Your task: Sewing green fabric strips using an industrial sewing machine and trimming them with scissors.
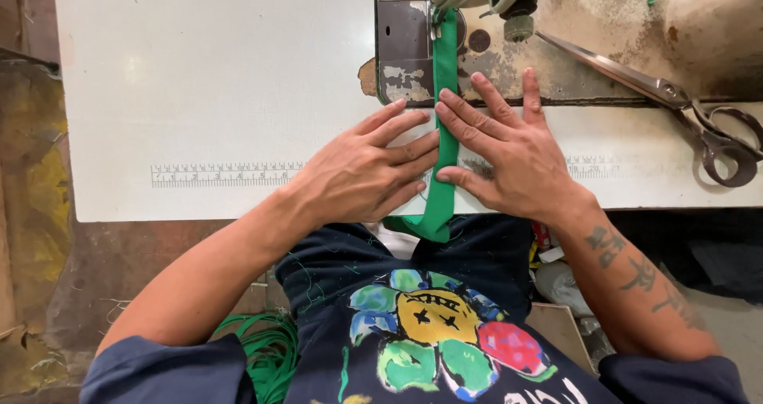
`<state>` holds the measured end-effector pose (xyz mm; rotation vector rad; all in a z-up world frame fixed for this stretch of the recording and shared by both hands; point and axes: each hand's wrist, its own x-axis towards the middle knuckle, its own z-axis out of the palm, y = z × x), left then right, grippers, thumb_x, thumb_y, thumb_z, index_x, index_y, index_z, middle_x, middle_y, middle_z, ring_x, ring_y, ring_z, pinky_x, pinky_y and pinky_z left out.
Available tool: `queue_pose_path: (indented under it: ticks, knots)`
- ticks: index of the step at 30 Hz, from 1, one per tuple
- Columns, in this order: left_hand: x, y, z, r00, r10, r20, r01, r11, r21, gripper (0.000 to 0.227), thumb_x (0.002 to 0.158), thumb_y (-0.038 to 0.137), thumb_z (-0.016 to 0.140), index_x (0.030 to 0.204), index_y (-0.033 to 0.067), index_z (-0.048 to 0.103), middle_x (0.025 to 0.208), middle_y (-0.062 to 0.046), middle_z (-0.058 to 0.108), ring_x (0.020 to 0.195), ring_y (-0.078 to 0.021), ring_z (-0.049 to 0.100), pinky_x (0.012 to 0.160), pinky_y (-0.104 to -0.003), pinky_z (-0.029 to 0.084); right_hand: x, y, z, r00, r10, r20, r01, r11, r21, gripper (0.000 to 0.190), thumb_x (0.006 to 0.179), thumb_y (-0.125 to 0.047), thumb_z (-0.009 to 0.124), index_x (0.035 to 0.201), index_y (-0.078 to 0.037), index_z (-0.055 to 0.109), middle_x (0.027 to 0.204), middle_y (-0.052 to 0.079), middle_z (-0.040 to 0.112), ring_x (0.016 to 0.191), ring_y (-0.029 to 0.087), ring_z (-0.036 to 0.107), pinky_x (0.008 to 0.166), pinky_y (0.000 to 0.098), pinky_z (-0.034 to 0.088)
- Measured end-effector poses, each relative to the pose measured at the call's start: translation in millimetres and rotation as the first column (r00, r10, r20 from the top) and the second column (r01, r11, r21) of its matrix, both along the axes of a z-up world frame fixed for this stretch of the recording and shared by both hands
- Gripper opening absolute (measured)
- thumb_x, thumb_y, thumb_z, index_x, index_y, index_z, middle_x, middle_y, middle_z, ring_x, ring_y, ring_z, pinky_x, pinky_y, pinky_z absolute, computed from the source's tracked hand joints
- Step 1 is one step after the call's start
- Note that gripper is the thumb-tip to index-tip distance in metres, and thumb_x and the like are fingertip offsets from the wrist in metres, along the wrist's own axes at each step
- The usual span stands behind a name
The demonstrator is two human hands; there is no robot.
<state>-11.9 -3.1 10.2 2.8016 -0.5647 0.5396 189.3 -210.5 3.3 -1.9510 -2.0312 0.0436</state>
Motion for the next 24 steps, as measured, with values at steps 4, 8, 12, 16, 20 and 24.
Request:
queue_pose_path:
  ticks: [4, 8, 12, 16, 20, 24]
  knots:
    - [1, 3, 5, 0.998, -0.037, -0.041, 0.035, 0.998, -0.043, 0.049, 0.118, 0.035, 0.052, 0.144, -0.0012, 0.072, 0.146, -0.015, 0.072, 0.151, -0.0391, 0.049, 0.135, -0.055, 0.029, -1, 1, 3, 1.0, 0.005, -0.003, -0.005, 1.0, -0.005, 0.079, 0.112, -0.063, 0.062, 0.174, -0.022, 0.038, 0.181, -0.001, 0.034, 0.171, 0.032, 0.021, 0.133, 0.0791, 0.0]
    - [-2, 2, 8, 0.996, -0.059, -0.068, 0.056, 0.998, -0.038, 0.051, 0.118, 0.039, 0.05, 0.143, -0.0002, 0.072, 0.146, -0.015, 0.072, 0.152, -0.0374, 0.049, 0.136, -0.055, 0.027, -5, -4, 6, 1.0, 0.013, 0.008, -0.012, 1.0, -0.015, 0.078, 0.113, -0.064, 0.062, 0.176, -0.028, 0.032, 0.182, -0.008, 0.027, 0.173, 0.028, 0.018, 0.132, 0.0827, -0.004]
    - [2, 9, 7, 0.997, -0.068, -0.04, 0.066, 0.997, -0.049, 0.055, 0.118, 0.046, 0.05, 0.141, 0.0018, 0.073, 0.147, -0.013, 0.069, 0.152, -0.0385, 0.048, 0.135, -0.056, 0.03, -1, -4, 8, 1.0, 0.007, 0.012, -0.007, 1.0, -0.004, 0.078, 0.11, -0.061, 0.073, 0.173, -0.028, 0.04, 0.179, -0.008, 0.036, 0.171, 0.034, 0.022, 0.128, 0.0864, -0.003]
    - [14, 22, 8, 0.997, -0.041, -0.064, 0.04, 0.999, -0.016, 0.059, 0.117, 0.054, 0.048, 0.145, 0.0098, 0.074, 0.145, -0.008, 0.072, 0.151, -0.038, 0.049, 0.134, -0.056, 0.028, 14, 10, 12, 1.0, -0.001, -0.017, 0.001, 1.0, -0.011, 0.074, 0.107, -0.062, 0.072, 0.168, -0.027, 0.05, 0.174, -0.004, 0.049, 0.169, 0.04, 0.028, 0.126, 0.0853, -0.005]
    - [26, 36, 3, 0.997, -0.027, -0.067, 0.025, 0.999, -0.028, 0.06, 0.117, 0.055, 0.048, 0.147, 0.0109, 0.074, 0.15, -0.008, 0.072, 0.154, -0.038, 0.045, 0.134, -0.056, 0.027, 31, 24, 11, 0.999, 0.007, -0.047, -0.009, 0.999, -0.041, 0.074, 0.107, -0.061, 0.073, 0.168, -0.029, 0.05, 0.175, -0.006, 0.046, 0.17, 0.038, 0.026, 0.125, 0.0859, -0.008]
    - [36, 48, 1, 0.999, -0.023, -0.035, 0.023, 1.0, -0.008, 0.058, 0.118, 0.054, 0.049, 0.148, 0.0105, 0.075, 0.149, -0.006, 0.073, 0.151, -0.0383, 0.049, 0.134, -0.057, 0.028, 41, 35, 12, 0.998, -0.021, -0.067, 0.016, 0.997, -0.082, 0.074, 0.105, -0.06, 0.073, 0.168, -0.029, 0.051, 0.174, -0.004, 0.05, 0.17, 0.037, 0.029, 0.122, 0.0881, -0.005]
